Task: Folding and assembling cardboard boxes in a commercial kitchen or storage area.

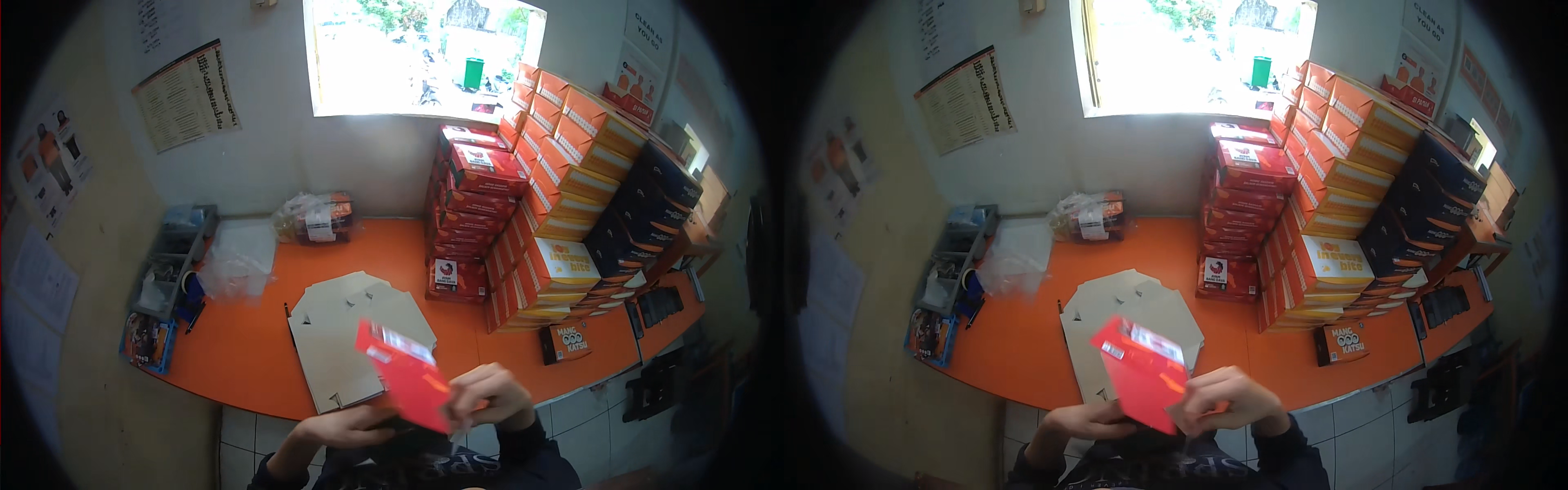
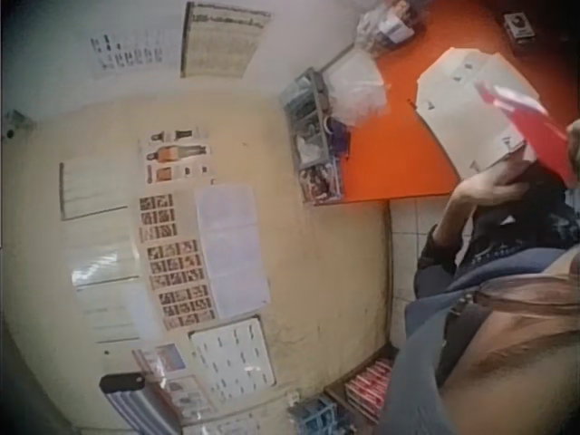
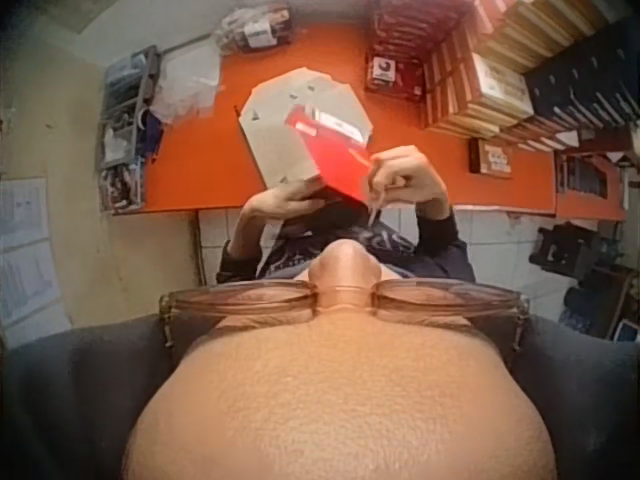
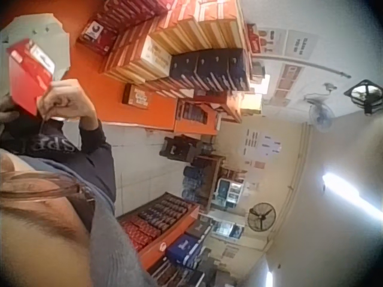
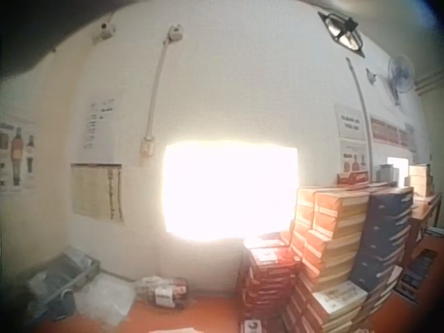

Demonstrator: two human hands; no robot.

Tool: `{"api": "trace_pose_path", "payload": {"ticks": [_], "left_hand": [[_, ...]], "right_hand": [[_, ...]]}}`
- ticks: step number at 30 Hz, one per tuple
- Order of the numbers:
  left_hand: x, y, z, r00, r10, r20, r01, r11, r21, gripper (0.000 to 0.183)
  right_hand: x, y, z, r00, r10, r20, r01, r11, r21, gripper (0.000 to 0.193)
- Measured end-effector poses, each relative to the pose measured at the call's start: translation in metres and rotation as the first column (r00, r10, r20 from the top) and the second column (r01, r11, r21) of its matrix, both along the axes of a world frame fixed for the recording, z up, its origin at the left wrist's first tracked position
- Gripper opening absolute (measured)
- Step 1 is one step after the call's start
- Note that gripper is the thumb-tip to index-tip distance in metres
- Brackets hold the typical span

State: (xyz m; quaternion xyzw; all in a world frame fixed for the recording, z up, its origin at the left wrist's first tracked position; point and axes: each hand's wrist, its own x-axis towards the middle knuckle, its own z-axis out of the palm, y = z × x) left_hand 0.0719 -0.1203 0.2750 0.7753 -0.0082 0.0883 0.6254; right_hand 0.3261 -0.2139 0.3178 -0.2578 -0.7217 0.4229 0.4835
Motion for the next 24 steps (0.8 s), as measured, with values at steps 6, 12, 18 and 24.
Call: {"api": "trace_pose_path", "payload": {"ticks": [6,12,18,24], "left_hand": [[0.009,0.002,0.036,0.929,0.361,-0.080,-0.370,0.913,-0.174,0.024],[0.019,-0.010,0.046,0.888,0.430,-0.164,-0.457,0.865,-0.209,0.028],[0.044,-0.001,0.036,0.464,0.885,0.047,-0.456,0.283,-0.844,0.041],[0.053,-0.016,0.044,0.264,0.964,-0.024,-0.963,0.265,0.038,0.043]], "right_hand": [[-0.026,0.026,0.047,0.665,-0.527,0.529,0.175,0.799,0.576,0.020],[-0.033,0.040,0.047,0.577,-0.780,0.242,0.231,0.440,0.868,0.037],[-0.015,0.037,0.009,0.839,-0.422,0.342,0.004,0.635,0.773,0.023],[-0.022,0.056,0.009,0.613,-0.785,0.090,0.608,0.541,0.580,0.018]]}}
